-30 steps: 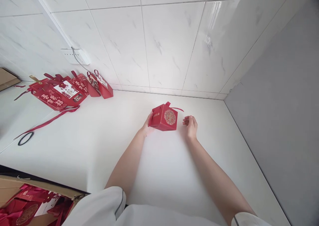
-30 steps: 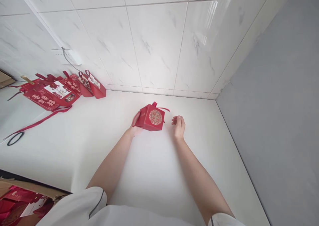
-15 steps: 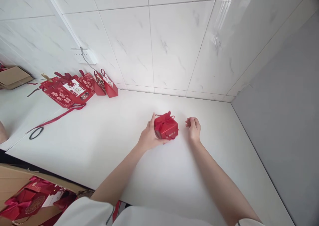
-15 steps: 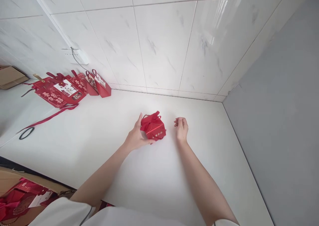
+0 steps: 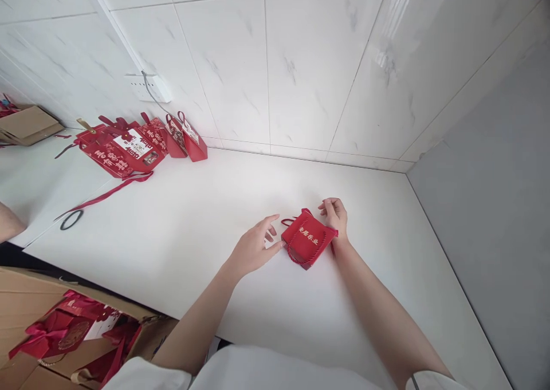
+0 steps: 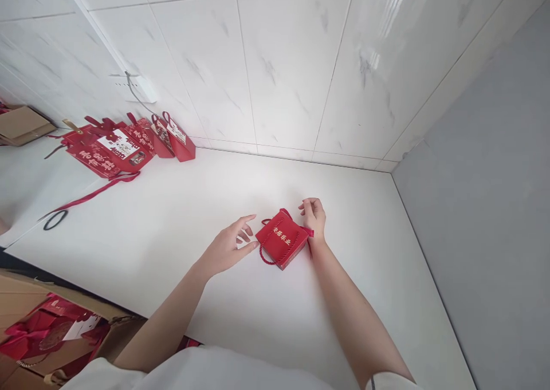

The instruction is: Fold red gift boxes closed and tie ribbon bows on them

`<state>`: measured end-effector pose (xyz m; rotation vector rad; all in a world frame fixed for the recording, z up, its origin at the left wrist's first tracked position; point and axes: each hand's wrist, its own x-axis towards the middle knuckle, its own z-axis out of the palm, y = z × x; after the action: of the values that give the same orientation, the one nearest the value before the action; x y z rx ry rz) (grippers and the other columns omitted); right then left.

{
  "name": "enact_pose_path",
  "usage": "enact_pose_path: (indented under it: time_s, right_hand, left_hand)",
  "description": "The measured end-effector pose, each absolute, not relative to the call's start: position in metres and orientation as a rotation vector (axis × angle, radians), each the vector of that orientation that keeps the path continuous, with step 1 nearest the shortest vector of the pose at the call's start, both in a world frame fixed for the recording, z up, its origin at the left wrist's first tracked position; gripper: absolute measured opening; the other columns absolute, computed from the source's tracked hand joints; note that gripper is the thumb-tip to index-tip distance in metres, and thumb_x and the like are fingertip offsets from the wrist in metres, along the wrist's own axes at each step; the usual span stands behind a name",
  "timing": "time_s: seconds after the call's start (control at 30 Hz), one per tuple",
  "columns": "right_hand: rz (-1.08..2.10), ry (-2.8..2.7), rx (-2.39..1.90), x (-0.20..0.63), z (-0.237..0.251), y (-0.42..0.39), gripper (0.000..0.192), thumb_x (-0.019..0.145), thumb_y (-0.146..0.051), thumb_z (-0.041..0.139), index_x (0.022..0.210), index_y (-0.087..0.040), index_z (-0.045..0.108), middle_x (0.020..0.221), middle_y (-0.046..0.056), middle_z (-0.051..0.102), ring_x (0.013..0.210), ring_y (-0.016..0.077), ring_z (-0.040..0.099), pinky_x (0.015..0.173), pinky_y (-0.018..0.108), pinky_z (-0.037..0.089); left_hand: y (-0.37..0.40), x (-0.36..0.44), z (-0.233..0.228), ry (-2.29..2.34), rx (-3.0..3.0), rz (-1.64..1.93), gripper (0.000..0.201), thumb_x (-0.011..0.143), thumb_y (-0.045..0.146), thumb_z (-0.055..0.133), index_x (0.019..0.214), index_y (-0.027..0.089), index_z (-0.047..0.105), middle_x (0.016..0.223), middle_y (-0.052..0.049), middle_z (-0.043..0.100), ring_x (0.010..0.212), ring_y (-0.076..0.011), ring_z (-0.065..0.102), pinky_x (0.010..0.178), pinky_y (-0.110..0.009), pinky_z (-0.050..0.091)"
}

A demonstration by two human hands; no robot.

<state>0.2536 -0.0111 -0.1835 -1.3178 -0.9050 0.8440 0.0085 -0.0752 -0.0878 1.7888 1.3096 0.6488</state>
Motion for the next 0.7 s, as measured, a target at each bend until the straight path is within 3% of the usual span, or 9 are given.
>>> enact_pose_path:
  time_s: [0.13, 0.23, 0.33, 0.43, 0.6, 0.7]
  right_hand:
    - [0.926, -1.024, -1.321, 0.251, -0.183, -0.01, 0.032, 0.085, -0.054, 0.056, 0.086, -0.022, 0.059, 0.08, 0.002, 0.066, 0.066, 0.0157, 0.056, 0.068, 0.031, 0.046]
    - [0.93, -1.044, -1.347, 0.252, -0.186, -0.008, 0.032, 0.083, -0.055, 0.057, 0.087, -0.023, 0.059, 0.08, 0.002, 0.066, 0.067, 0.0167, 0.057, 0.066, 0.031, 0.046]
    - [0.926, -1.046, -1.352, 0.254, -0.187, -0.007, 0.031, 0.083, -0.054, 0.056, 0.087, -0.024, 0.059, 0.083, 0.002, 0.065, 0.072, 0.0182, 0.058, 0.068, 0.031, 0.047]
    - [0.94, -1.058, -1.342, 0.254, -0.186, -0.009, 0.027, 0.084, -0.051, 0.055, 0.085, -0.024, 0.058, 0.083, 0.002, 0.065, 0.074, 0.0187, 0.059, 0.066, 0.03, 0.046]
    - [0.957, -1.076, -1.314, 0.252, -0.183, -0.013, 0.019, 0.084, -0.042, 0.052, 0.087, -0.024, 0.058, 0.084, 0.001, 0.065, 0.074, 0.0174, 0.057, 0.064, 0.028, 0.046]
    - [0.945, -1.066, -1.313, 0.252, -0.184, -0.013, 0.017, 0.084, -0.038, 0.049, 0.087, -0.023, 0.057, 0.085, 0.001, 0.065, 0.075, 0.017, 0.058, 0.065, 0.028, 0.047]
  left_hand:
    - [-0.081, 0.02, -0.096, 1.391, 1.702, 0.732, 0.044, 0.088, 0.046, 0.053, 0.13, 0.033, 0.054, 0.115, -0.007, 0.062, 0.087, -0.0203, 0.064, 0.069, -0.033, 0.052]
    - [-0.097, 0.035, -0.104, 1.304, 1.558, 0.779, 0.049, 0.091, 0.048, 0.049, 0.137, 0.031, 0.043, 0.133, -0.009, 0.054, 0.096, -0.0215, 0.065, 0.072, -0.034, 0.055]
    - [-0.114, 0.052, -0.119, 1.113, 1.513, 0.824, 0.086, 0.08, 0.043, 0.068, 0.15, 0.033, 0.018, 0.154, -0.011, 0.031, 0.123, -0.0284, 0.054, 0.092, -0.042, 0.053]
    - [-0.115, 0.062, -0.136, 1.111, 1.64, 0.852, 0.112, 0.07, 0.033, 0.078, 0.153, 0.032, 0.003, 0.157, -0.012, 0.024, 0.141, -0.0328, 0.033, 0.112, -0.05, 0.035]
    - [-0.07, 0.054, -0.144, 1.057, 1.894, 0.752, 0.099, 0.074, 0.032, 0.071, 0.153, 0.029, 0.012, 0.158, -0.011, 0.022, 0.145, -0.0332, 0.023, 0.116, -0.053, 0.025]
    - [-0.033, 0.04, -0.145, 0.978, 2.063, 0.569, 0.093, 0.072, 0.036, 0.071, 0.151, 0.03, 0.022, 0.161, -0.011, 0.015, 0.147, -0.0379, 0.014, 0.116, -0.065, 0.001]
